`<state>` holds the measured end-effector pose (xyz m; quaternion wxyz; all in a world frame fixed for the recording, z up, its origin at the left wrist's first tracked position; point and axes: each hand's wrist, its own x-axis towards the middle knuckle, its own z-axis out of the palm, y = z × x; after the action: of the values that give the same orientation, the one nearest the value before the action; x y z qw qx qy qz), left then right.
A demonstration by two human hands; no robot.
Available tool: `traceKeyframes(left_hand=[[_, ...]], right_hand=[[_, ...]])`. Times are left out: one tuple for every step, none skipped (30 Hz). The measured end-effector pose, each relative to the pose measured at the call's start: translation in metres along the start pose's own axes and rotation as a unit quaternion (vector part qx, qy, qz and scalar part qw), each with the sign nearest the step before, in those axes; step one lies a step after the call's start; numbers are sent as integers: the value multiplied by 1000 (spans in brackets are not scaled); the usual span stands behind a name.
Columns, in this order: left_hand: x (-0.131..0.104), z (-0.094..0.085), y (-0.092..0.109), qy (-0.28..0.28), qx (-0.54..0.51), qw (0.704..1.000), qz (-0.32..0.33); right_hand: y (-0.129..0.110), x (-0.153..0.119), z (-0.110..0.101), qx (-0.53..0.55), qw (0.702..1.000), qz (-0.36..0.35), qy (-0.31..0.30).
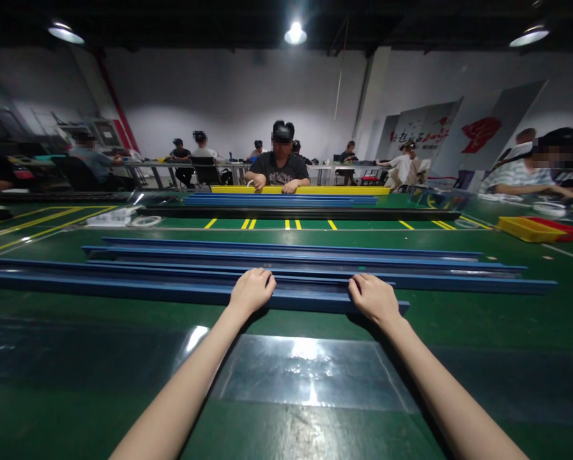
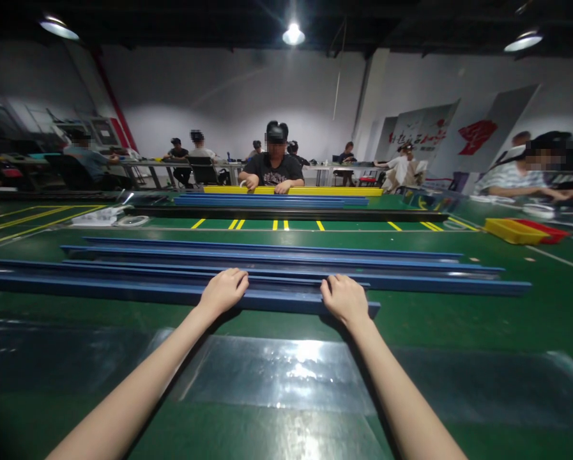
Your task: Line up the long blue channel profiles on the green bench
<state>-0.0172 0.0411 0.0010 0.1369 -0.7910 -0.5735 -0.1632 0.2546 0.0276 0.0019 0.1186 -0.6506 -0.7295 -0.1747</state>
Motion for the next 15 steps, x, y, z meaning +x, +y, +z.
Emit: traceKeyframes(left_hand=[[0,0,0,-2,2,1000,1],[0,0,-1,-3,5,1000,3],[1,0,-1,-5,9,1000,5],[1,0,-1,-7,13,1000,7],[1,-1,-1,-9,16,1000,9],[1,-1,-1,-10,18,1000,11],[1,-1,-1,-11,19,1000,12],[1,-1,-1,-12,19,1000,12],[1,-1,-1,-12,20,1000,11],[0,-1,-1,-12,21,1000,10],[0,-1,-1,-12,22,1000,9],[0,0,-2,-11,23,1000,8],[0,0,-2,-11,23,1000,7],[1,0,-2,-12,24,1000,6],[1,0,-2,-11,24,1000,4]], right_hand=[[0,0,0,1,1000,0,2],[-1,0,0,0,1000,1,3],[-1,0,-1,0,1000,1,4],[-1,0,-1,0,1000,2,3],[-1,0,-1,-1,1000,3,3],[-1,0,-2,-1,1000,4,3],[-1,0,-2,-1,1000,4,3],[-2,0,-1,0,1000,4,4],[-2,0,-1,0,1000,3,5],[-2,0,-1,1,1000,2,7],[-2,0,0,2,1000,2,8],[-2,0,0,3,1000,2,9],[-2,0,0,5,1000,2,9],[-2,0,1,6,1000,2,9],[-2,0,1,7,1000,2,8]])
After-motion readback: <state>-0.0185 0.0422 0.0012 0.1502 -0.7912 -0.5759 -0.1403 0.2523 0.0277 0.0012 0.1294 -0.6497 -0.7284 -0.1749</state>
